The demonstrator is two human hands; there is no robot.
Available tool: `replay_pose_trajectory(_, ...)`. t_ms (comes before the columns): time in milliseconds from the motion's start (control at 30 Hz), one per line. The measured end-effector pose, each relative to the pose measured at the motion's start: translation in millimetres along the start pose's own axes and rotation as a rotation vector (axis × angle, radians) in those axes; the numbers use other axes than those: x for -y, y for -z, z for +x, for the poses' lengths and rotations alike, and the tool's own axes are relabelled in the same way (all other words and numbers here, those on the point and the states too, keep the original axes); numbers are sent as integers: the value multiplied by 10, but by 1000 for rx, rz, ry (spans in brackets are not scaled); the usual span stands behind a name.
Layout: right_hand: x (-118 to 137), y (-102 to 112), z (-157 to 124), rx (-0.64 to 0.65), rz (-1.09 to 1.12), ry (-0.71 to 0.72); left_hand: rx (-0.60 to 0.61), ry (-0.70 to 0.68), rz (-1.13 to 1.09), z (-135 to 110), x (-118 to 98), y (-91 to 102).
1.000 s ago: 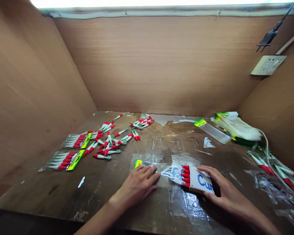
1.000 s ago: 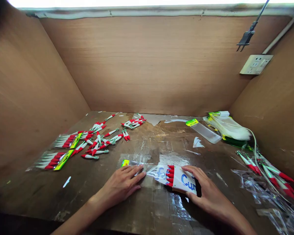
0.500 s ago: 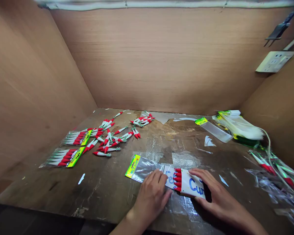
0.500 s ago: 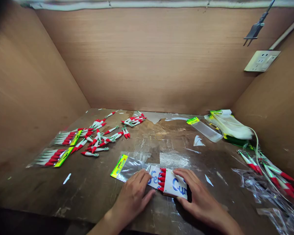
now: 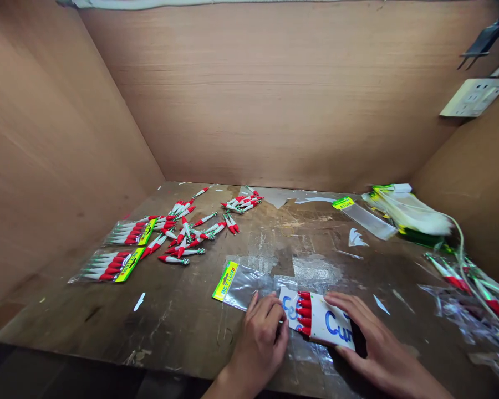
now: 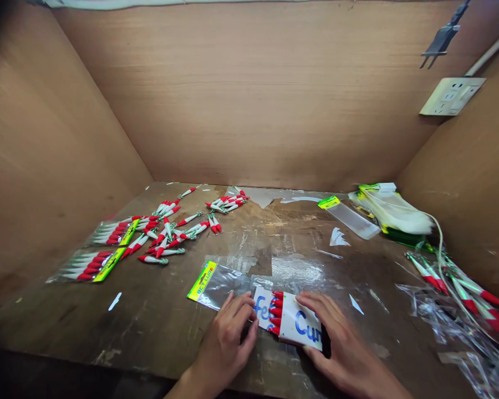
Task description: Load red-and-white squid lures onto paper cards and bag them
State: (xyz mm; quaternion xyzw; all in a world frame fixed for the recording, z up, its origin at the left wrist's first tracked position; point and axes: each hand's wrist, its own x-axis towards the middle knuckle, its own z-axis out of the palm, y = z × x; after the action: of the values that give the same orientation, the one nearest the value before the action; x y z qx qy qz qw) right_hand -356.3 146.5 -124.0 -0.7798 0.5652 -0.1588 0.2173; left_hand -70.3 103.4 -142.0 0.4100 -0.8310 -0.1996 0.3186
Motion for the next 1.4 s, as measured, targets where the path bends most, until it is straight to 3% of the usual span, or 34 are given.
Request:
replay_pose_trajectory(167,98,0,67,-4,14,-2,33,-39,2,-17,-10,14)
replay_pose_trajectory(333,309,-151,243,-64,36,31,51,-28,-54,13,-87,66)
replay_pose_trajectory(533,318,-239,263,-94,35,-13,-125,224,-352,27,-28,108)
replay_pose_trajectory(667,279,-224,231,-88,35,-36,-177,398,-618,27,73,79)
replay_pose_trajectory(800,280,-222,209,-93,22,-44,-244,454,-851,48,95,45)
replay_pose_trajectory(867,298,-224,205,-100,1,-34,-260,456,-816,45,54,43)
replay_pose_trajectory(933,329,-230,209,-105,-22,-9,-195,393,-642,28,-10,43)
replay_pose_trajectory(1033,396,-243,232,-100,-52,28,-74,186,-361,3,-100,35)
replay_pose_trajectory(1200,518,-164,323,-32,-103,54,102,-104,-97,9,-160,22)
replay_pose_trajectory(1400,483,-18,394,132,-139,99,226,-203,14,-10,-142,189)
